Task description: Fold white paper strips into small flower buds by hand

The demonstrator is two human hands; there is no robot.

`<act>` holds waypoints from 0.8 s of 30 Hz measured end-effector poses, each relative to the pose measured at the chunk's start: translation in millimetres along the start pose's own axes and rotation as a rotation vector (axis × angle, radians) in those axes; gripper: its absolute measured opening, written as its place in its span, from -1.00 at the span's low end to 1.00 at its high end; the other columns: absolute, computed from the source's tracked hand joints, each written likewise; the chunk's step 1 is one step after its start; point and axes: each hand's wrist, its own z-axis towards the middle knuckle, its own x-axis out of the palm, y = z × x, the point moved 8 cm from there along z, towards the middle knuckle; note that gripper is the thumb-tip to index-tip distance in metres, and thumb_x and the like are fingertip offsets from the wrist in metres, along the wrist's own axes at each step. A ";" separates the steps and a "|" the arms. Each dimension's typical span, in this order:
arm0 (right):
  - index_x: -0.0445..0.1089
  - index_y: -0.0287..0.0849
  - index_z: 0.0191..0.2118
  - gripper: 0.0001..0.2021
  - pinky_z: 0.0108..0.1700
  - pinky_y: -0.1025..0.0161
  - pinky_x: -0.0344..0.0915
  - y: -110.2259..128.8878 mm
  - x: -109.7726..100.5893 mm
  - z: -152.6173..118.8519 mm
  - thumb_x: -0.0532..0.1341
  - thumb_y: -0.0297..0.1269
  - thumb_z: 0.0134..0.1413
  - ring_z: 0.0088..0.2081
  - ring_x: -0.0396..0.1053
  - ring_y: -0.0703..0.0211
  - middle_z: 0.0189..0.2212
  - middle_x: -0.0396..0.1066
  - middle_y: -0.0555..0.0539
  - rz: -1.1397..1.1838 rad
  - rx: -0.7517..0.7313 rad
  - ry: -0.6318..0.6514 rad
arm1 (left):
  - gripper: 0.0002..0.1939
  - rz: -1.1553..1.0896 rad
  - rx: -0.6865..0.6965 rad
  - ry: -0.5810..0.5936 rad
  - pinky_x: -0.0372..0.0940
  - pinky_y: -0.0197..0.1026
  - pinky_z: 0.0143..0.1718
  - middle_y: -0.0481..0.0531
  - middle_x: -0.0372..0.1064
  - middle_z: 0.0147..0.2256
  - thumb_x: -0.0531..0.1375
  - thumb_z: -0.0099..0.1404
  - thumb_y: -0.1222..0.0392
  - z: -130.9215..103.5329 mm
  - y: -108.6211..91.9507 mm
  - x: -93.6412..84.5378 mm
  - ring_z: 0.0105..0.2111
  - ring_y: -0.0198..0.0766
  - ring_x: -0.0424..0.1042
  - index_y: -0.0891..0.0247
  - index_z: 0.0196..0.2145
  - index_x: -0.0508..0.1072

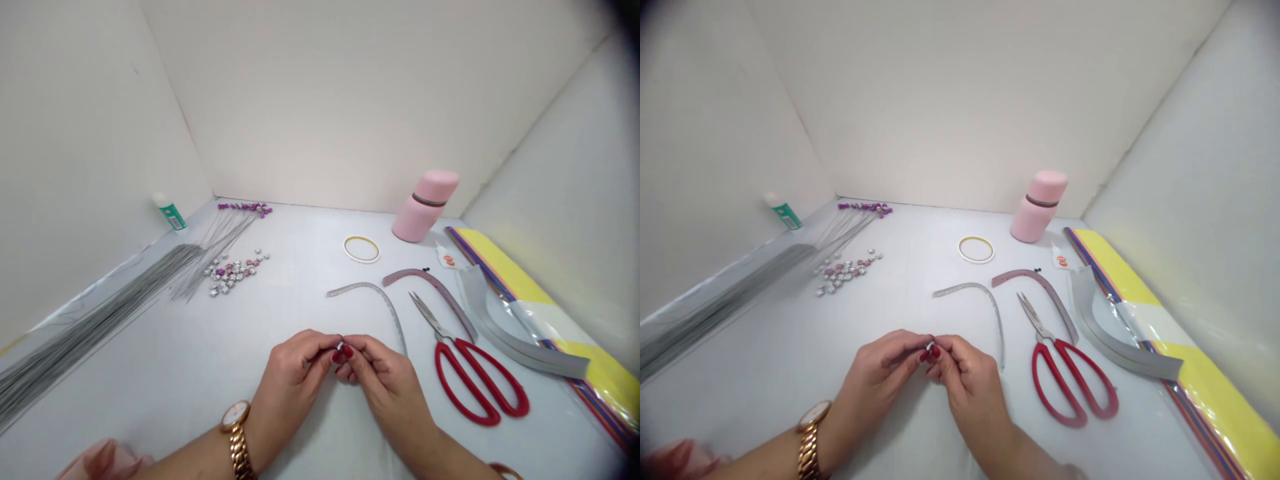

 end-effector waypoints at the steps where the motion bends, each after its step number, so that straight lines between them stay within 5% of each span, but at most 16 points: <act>1: 0.37 -0.21 -0.30 -0.82 -0.44 0.33 0.34 1.2 0.1 0.1 0.05 -0.30 0.12 -0.52 0.36 0.24 -0.58 0.41 -0.02 0.006 -0.008 0.005 | -0.82 -0.006 0.002 -0.002 0.29 -0.31 -0.31 0.02 0.42 -0.37 0.06 0.23 0.38 0.1 0.3 -0.2 -0.37 -0.35 0.39 0.26 -0.26 0.42; 16: 0.37 -0.17 -0.21 -0.79 -0.36 0.31 0.37 5.8 1.8 -6.4 0.02 -0.38 0.12 -0.45 0.40 0.21 -0.46 0.43 -0.05 -0.090 -0.102 0.019 | -0.82 0.135 0.173 0.006 0.26 -0.29 -0.29 0.03 0.39 -0.39 0.01 0.25 0.41 -5.3 -17.1 4.1 -0.37 -0.33 0.35 0.28 -0.35 0.39; 24: 0.38 -0.14 -0.23 -0.83 -0.37 0.35 0.37 10.4 -3.4 -5.7 0.06 -0.36 0.11 -0.44 0.41 0.23 -0.47 0.43 -0.02 0.034 -0.096 -0.027 | -0.94 -0.212 -0.156 -0.042 0.32 -0.30 -0.32 0.00 0.39 -0.39 0.12 0.21 0.27 -5.1 8.2 1.2 -0.38 -0.33 0.40 0.28 -0.34 0.36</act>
